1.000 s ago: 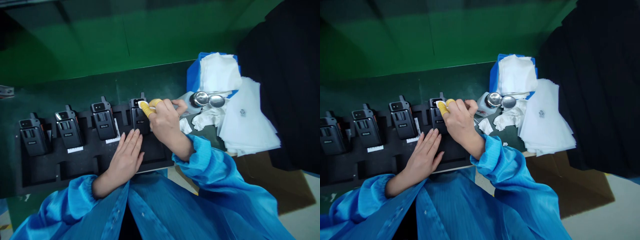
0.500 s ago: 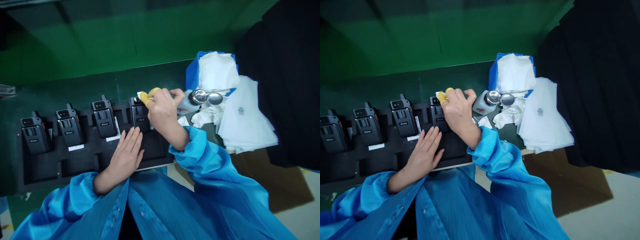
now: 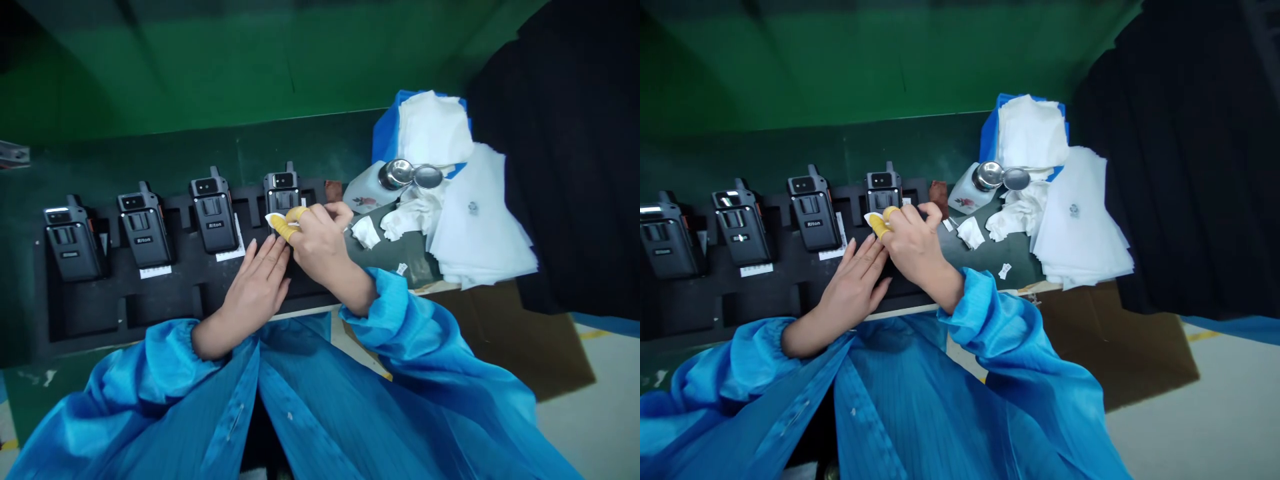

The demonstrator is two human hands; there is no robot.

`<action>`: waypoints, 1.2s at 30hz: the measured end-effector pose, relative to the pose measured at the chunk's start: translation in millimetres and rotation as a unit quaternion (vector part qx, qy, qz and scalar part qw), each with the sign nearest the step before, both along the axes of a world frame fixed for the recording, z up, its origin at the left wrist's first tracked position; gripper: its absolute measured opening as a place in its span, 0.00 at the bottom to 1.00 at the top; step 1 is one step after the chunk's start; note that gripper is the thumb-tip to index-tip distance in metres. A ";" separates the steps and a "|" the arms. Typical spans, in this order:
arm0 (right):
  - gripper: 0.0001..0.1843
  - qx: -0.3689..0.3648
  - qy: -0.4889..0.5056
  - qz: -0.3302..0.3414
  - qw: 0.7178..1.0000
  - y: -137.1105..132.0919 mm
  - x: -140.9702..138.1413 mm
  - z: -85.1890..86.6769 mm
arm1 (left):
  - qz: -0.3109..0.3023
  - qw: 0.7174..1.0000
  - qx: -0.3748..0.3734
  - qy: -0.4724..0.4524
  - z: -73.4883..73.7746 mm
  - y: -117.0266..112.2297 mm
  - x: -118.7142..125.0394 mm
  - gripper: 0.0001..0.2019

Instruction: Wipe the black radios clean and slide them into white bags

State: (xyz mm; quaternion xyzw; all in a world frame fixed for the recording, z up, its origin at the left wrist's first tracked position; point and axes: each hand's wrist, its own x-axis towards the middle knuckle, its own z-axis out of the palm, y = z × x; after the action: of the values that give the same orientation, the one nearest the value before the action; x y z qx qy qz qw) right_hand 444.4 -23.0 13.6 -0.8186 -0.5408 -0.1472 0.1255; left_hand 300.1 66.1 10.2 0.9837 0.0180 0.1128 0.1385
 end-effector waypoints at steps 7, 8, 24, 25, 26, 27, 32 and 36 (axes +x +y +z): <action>0.17 0.023 -0.053 -0.065 0.996 -4.1 -1.0 -1.2 | -0.009 1.000 0.001 0.002 -0.9 0.7 1.1 0.22; 0.17 0.034 -0.060 -0.056 0.996 -1.0 -2.9 -1.8 | -0.010 1.000 0.002 0.001 -0.9 0.8 1.2 0.22; 0.19 0.080 -0.084 -0.049 0.992 4.6 -14.2 -4.1 | -0.005 1.000 -0.011 0.005 -1.4 1.1 1.2 0.23; 0.19 0.078 -0.080 -0.044 0.993 5.6 -14.7 -3.7 | -0.005 1.000 -0.012 0.008 -1.2 1.2 1.2 0.24; 0.19 0.080 -0.076 -0.043 0.993 5.5 -14.9 -3.5 | -0.004 1.000 -0.010 0.008 -1.0 1.3 1.3 0.24; 0.18 0.082 -0.074 -0.046 0.993 4.1 -14.9 -3.5 | -0.004 1.000 -0.005 0.008 -0.7 1.2 1.4 0.23; 0.18 0.078 -0.115 -0.090 0.986 -15.3 -7.4 -3.7 | -0.007 1.000 0.026 -0.015 -0.6 0.6 1.3 0.21; 0.16 0.126 -0.141 -0.196 0.962 -38.8 32.0 -1.8 | -0.010 1.000 0.013 -0.011 -2.7 1.7 0.8 0.22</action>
State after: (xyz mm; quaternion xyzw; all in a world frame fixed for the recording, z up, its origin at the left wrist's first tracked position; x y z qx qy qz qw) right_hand 476.4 -61.8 11.8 -0.8572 -0.3587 -0.3500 0.1183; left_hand 300.9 67.8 7.4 0.9844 0.0053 0.1221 0.1267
